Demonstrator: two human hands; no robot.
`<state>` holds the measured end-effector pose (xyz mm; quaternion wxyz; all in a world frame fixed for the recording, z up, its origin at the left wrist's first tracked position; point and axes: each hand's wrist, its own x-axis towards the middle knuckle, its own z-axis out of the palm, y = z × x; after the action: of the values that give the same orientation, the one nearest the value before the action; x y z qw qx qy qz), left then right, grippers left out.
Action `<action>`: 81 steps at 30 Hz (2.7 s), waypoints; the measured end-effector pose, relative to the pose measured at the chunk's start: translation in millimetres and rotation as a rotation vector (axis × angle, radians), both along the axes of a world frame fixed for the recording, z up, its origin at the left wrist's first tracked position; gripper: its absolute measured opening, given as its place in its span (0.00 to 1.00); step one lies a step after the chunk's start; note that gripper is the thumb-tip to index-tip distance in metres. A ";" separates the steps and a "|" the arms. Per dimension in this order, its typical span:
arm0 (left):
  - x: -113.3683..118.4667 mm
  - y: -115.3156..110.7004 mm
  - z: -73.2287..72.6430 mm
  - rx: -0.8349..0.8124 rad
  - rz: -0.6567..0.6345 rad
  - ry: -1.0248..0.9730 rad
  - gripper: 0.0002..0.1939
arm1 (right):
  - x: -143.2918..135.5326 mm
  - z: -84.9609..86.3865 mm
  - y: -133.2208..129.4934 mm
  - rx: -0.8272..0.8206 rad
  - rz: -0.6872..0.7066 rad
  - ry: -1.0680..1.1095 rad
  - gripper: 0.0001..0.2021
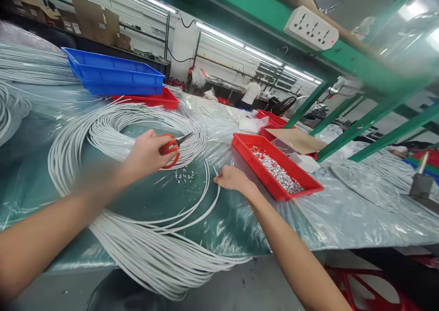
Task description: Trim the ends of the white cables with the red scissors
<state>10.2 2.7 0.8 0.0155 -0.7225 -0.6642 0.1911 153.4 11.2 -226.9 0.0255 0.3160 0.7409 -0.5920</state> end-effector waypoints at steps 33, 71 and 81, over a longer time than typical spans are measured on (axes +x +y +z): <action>23.2 -10.7 -10.4 -0.393 0.273 -0.032 0.17 | -28.5 50.5 -24.2 -0.820 -0.744 1.194 0.15; 31.4 -10.1 -5.2 -0.489 0.277 -0.049 0.20 | -14.8 43.6 -12.1 -0.825 -0.563 1.265 0.15; 29.9 -12.8 -7.4 -0.495 0.369 -0.116 0.23 | -15.2 38.5 -2.4 -1.270 -0.333 1.219 0.16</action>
<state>40.0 -10.2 -6.6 -0.2337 -0.5814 -0.7172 0.3050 138.1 8.8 -188.4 -0.2887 -0.0235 0.1029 -0.9516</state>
